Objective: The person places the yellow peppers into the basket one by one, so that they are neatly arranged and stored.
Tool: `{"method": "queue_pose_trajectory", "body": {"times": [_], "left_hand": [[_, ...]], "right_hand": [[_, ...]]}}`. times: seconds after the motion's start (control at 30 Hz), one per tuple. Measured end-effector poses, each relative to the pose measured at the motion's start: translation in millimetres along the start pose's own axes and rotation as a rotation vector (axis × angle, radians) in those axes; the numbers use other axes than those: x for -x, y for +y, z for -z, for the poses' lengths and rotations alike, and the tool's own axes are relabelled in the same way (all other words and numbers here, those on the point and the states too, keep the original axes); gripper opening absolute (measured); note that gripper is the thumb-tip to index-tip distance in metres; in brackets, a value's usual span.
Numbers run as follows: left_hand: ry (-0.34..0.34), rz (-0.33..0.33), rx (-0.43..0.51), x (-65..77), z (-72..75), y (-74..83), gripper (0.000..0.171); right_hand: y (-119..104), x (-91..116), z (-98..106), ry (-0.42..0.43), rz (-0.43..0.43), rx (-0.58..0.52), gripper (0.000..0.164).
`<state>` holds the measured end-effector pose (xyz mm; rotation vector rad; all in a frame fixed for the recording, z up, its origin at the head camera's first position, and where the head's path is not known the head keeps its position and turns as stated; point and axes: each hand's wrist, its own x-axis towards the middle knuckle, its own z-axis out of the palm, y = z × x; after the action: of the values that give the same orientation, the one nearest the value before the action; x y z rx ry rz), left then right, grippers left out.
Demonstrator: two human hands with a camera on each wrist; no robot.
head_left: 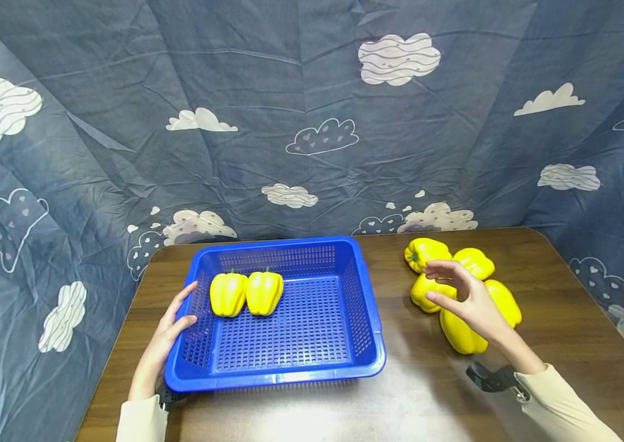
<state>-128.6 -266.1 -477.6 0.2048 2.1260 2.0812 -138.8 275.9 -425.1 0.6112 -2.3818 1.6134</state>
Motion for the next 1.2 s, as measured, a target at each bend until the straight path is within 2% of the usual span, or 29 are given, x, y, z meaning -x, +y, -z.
{"method": "queue_pose_trajectory", "body": {"times": [0.13, 0.4, 0.63, 0.93, 1.1, 1.2], "left_hand": [[-0.002, 0.012, 0.005, -0.7, 0.6, 0.1, 0.059], [0.006, -0.012, 0.021, -1.2, 0.1, -0.2, 0.059], [0.003, -0.004, 0.022, -0.6, -0.3, 0.0, 0.059], [0.001, -0.010, -0.004, -0.4, -0.4, -0.1, 0.060], [0.001, -0.012, -0.008, -0.4, 0.3, -0.5, 0.060], [0.001, -0.010, -0.008, -0.3, 0.5, -0.7, 0.059]], "right_hand": [[3.0, 7.1, 7.8, 0.014, -0.011, 0.046, 0.050], [13.3, 19.9, 19.8, 0.018, -0.003, 0.073, 0.049], [22.1, 34.9, 27.0, 0.042, -0.088, 0.125, 0.048], [31.3, 53.2, 37.0, 0.058, -0.137, 0.199, 0.044], [35.0, 62.4, 42.9, 0.039, -0.149, 0.232, 0.046], [37.0, 67.3, 45.7, 0.014, -0.191, 0.247, 0.048]]}}
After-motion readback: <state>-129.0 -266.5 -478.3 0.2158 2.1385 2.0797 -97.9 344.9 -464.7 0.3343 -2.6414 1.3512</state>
